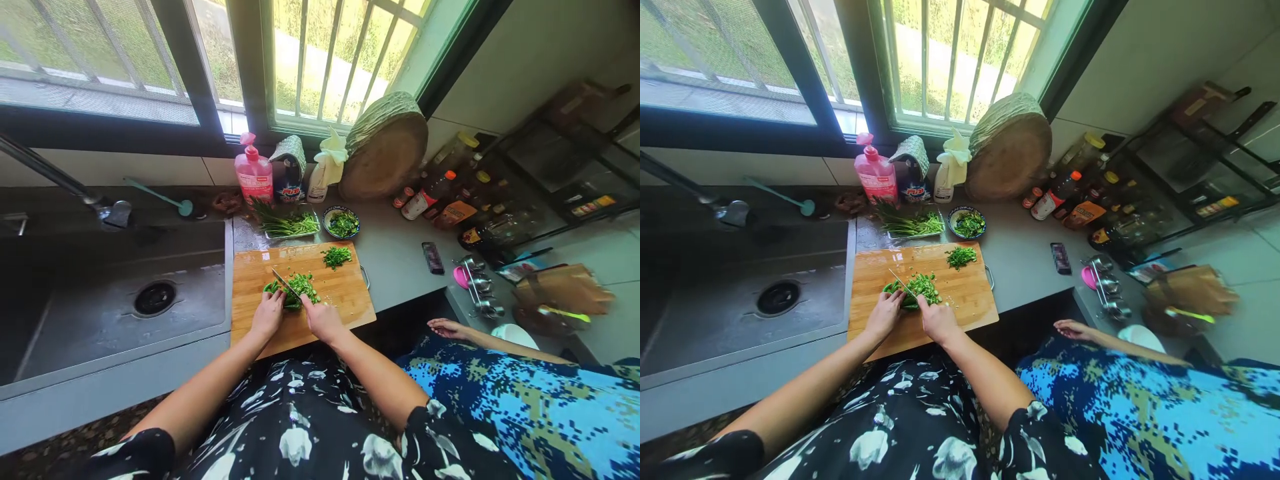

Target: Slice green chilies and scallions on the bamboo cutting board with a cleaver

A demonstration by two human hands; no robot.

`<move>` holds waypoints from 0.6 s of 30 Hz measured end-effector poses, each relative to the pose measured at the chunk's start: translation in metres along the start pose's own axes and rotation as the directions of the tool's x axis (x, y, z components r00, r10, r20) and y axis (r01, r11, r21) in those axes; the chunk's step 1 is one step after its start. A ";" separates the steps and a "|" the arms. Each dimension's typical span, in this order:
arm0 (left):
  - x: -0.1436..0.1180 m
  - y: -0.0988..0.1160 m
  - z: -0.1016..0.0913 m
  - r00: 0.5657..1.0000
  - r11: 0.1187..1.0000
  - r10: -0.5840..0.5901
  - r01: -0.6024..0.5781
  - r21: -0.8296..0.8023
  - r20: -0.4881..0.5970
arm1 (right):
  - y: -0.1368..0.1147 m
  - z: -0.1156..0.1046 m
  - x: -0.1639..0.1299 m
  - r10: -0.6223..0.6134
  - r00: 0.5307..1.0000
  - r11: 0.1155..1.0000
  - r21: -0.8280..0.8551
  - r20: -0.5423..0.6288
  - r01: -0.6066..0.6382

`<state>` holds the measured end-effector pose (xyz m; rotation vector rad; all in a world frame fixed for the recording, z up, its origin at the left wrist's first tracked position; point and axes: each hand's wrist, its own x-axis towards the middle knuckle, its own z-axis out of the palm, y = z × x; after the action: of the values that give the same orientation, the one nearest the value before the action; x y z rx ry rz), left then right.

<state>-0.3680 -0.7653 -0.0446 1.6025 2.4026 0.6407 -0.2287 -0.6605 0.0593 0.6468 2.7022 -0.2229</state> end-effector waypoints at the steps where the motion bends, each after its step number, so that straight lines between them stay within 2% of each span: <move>1: 0.000 0.001 0.000 1.000 1.000 -0.004 0.004 0.005 0.002 | 0.001 0.000 0.001 0.000 1.000 1.000 0.003 0.001 0.000; 9: 0.003 0.005 0.001 0.998 0.998 -0.055 0.054 0.035 0.026 | 0.008 0.000 -0.004 -0.027 0.998 0.999 -0.039 0.048 0.028; 13: 0.004 0.006 -0.002 0.996 0.997 -0.059 0.056 0.058 0.059 | 0.002 0.002 0.010 -0.069 0.996 0.996 -0.054 0.063 0.073; 18: 0.003 0.006 -0.003 0.997 0.997 -0.066 0.064 0.034 0.047 | -0.002 0.007 0.030 -0.026 0.998 0.999 -0.033 0.059 0.028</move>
<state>-0.3647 -0.7615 -0.0390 1.5268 2.4318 0.5477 -0.2523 -0.6518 0.0417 0.5844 2.6542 -0.1990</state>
